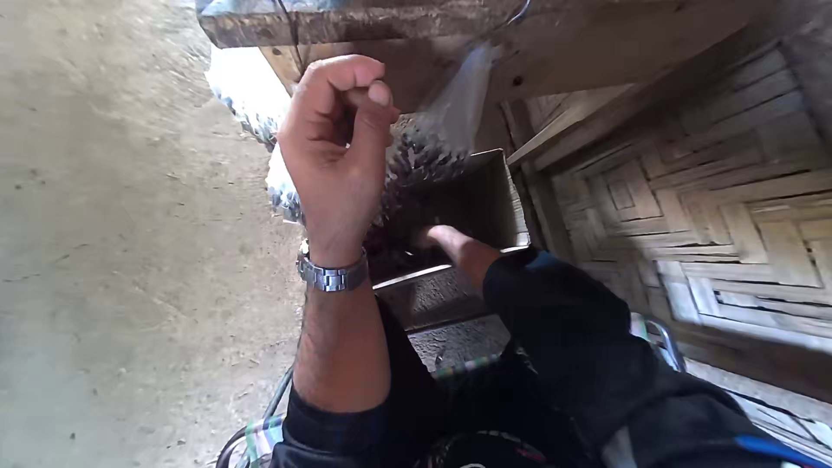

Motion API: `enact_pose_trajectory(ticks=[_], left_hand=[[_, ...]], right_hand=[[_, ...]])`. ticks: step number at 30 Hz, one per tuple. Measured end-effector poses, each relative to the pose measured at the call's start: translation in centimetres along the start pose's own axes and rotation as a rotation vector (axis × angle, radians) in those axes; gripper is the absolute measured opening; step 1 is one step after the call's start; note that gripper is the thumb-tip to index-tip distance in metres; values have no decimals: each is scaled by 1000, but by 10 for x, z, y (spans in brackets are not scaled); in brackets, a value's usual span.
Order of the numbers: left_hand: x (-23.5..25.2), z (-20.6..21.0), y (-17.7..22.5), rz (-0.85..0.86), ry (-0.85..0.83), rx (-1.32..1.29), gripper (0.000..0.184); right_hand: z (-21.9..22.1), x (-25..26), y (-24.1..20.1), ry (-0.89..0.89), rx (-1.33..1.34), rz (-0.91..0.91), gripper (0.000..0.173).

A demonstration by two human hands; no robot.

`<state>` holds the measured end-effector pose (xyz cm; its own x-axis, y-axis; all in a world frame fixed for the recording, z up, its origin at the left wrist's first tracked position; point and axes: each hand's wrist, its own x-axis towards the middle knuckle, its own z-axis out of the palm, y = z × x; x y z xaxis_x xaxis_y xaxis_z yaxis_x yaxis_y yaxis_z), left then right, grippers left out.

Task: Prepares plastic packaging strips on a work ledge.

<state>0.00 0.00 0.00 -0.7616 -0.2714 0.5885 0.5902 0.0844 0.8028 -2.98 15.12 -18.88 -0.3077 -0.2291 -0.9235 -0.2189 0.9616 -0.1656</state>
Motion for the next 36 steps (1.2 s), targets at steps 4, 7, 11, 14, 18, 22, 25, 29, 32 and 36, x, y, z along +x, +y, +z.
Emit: enact_pose_trajectory(ticks=[4,7,11,14,18,22,25,29,32,36], left_hand=[[1,3,1,-21,-93,-91,18],[-1,6,1,-103,-235,-134,24],[-6,16,1,-306,-451,-92,31],[-13,25,3,-487,-609,-4,39],[-28,41,12,-596,-726,21,45],[-37,50,9,-634,-592,-36,23],[-34,55,1,-707,-475,-122,29],[-32,59,-4,-744,-457,-278,33],[-34,61,-6,-697,-485,-226,30],[-35,61,-6,-693,-598,-101,28]], right_hand=[[-37,20,60,149,300,-282,28],[-65,-41,74,103,441,-502,26],[-82,-139,87,139,520,-665,29],[-79,-180,106,226,676,-960,32],[-79,-188,123,345,961,-1301,43],[-79,-184,121,400,1329,-1421,48],[-81,-175,109,406,1641,-1501,67],[-78,-163,92,573,1501,-1381,68],[-71,-167,81,800,1159,-1268,46],[-69,-172,75,1014,1209,-1211,26]])
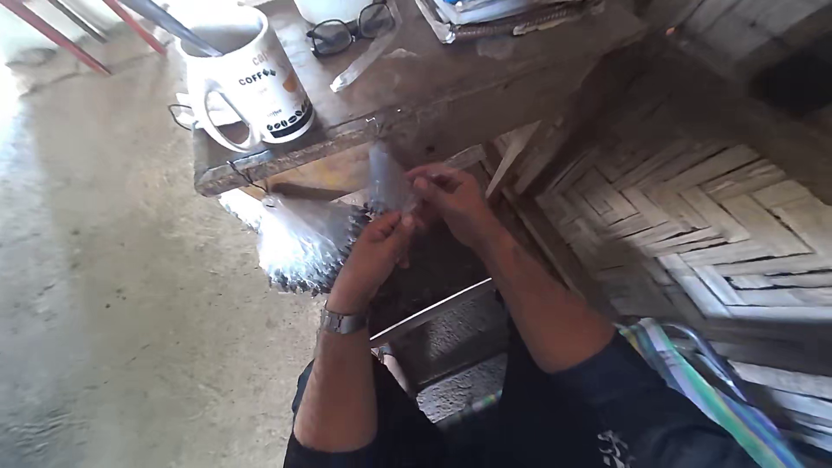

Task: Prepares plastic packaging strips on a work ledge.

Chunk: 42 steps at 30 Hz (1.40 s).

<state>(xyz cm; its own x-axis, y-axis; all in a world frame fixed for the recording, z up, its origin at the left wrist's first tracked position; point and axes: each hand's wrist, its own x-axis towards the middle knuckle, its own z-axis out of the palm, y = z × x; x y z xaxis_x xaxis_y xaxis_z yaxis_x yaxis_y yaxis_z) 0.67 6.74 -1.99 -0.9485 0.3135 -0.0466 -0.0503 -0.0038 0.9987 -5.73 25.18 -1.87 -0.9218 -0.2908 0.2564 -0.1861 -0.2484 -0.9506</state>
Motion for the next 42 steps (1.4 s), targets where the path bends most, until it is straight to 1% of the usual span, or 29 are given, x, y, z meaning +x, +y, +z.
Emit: enact_pose_trajectory(ticks=[1,3,8,12,14,17,19,21,25,37,42], left_hand=[[0,0,0,-3,-23,16,29],[1,-2,-1,-10,-49,36,30],[2,-7,-4,-45,-79,78,29],[-2,1,3,-59,-34,165,32],[-2,8,4,-15,38,151,33],[-5,15,4,103,145,144,25],[-7,17,6,126,201,126,22],[-9,16,6,136,223,93,24],[-10,11,5,143,213,51,22],[-13,7,8,141,181,48,19],[-13,9,7,157,183,49,31]], right_hand=[[-3,1,0,50,29,7,23],[-10,3,-2,131,75,26,23],[-18,6,-5,239,77,11,27],[-14,3,-7,178,-15,-31,23],[-9,0,-10,130,-74,-24,23],[-1,-3,-10,82,-97,-66,21],[1,-4,-7,56,-98,-115,23],[2,-3,-6,68,-80,-138,22],[3,-2,-5,127,-23,-171,16],[3,-2,-7,129,-36,-211,19],[3,-2,-7,113,-60,-196,20]])
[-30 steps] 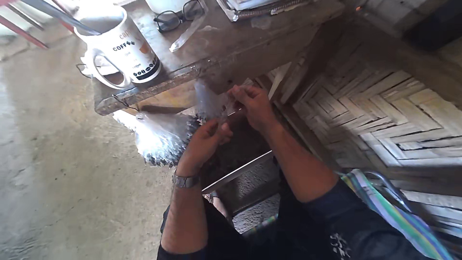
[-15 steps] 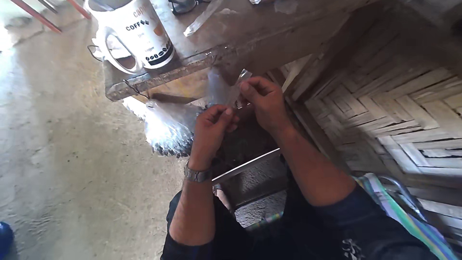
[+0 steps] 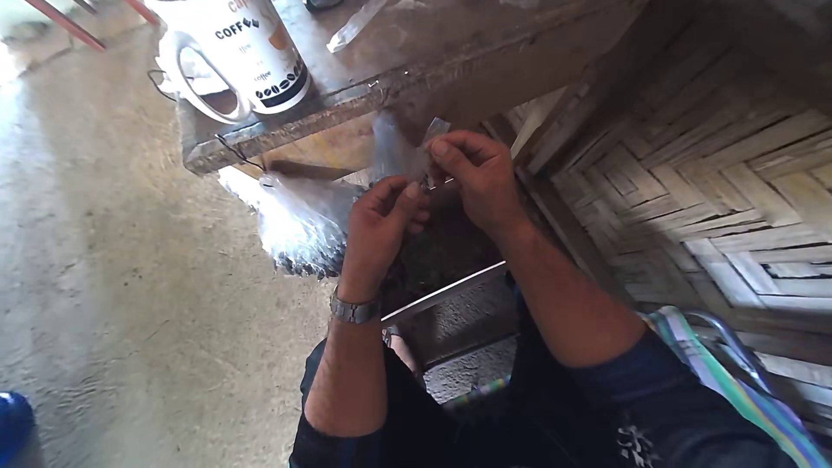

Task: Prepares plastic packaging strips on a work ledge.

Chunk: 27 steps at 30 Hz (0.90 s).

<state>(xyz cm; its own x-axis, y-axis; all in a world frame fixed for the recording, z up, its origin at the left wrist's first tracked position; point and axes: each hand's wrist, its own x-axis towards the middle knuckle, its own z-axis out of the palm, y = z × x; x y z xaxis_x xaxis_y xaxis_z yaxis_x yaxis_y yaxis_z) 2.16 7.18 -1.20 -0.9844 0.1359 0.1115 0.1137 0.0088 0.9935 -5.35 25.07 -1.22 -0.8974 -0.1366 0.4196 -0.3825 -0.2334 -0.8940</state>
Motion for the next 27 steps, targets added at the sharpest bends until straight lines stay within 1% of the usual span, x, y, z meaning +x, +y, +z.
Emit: enact_pose_trajectory(ticks=[2,5,7,10,13,16,20,27], left_hand=[[1,2,-3,49,32,8,31],[9,5,-2,130,128,102,24],[13,5,-1,136,177,133,23],[19,2,-3,154,216,95,23],[31,-4,-7,225,223,43,21],[40,-6,-1,242,200,20,23],[59,-7,8,344,247,16,17],[70,-3,12,356,253,-24,18]], right_hand=[[0,0,1,-20,-26,-11,19],[3,3,-2,-25,-63,-24,18],[6,7,-4,-7,-74,-37,18],[11,18,-7,40,-75,-57,19],[17,26,-6,43,-81,-60,19],[24,29,-7,26,-65,-66,17],[32,32,-12,57,-102,-69,18],[33,43,-6,143,-71,-57,19]])
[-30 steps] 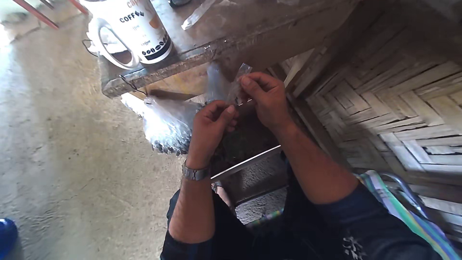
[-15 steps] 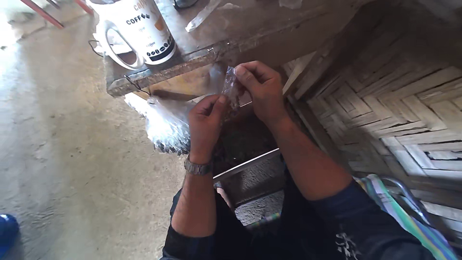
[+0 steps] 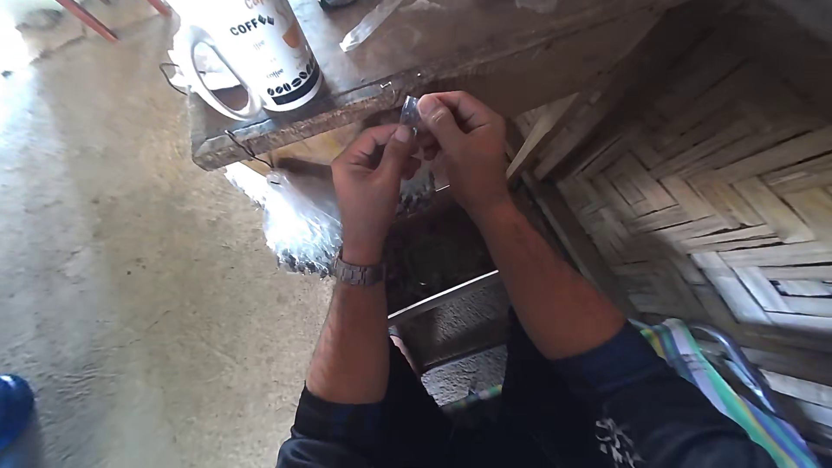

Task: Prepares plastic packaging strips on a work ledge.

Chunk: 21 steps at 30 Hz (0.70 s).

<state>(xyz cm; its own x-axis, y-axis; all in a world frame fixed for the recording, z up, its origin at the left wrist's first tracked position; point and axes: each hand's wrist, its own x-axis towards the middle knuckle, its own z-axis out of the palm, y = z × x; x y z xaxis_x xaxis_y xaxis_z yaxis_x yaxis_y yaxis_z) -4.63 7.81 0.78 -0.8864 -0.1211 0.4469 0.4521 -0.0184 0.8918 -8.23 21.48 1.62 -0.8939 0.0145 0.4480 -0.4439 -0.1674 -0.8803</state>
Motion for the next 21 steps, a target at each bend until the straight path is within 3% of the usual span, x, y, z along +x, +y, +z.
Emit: enact_pose_trajectory(ticks=[21], left_hand=[[0,-4,0,-38,39,-14,17]], right_hand=[[4,1,5,44,-53,46,18]])
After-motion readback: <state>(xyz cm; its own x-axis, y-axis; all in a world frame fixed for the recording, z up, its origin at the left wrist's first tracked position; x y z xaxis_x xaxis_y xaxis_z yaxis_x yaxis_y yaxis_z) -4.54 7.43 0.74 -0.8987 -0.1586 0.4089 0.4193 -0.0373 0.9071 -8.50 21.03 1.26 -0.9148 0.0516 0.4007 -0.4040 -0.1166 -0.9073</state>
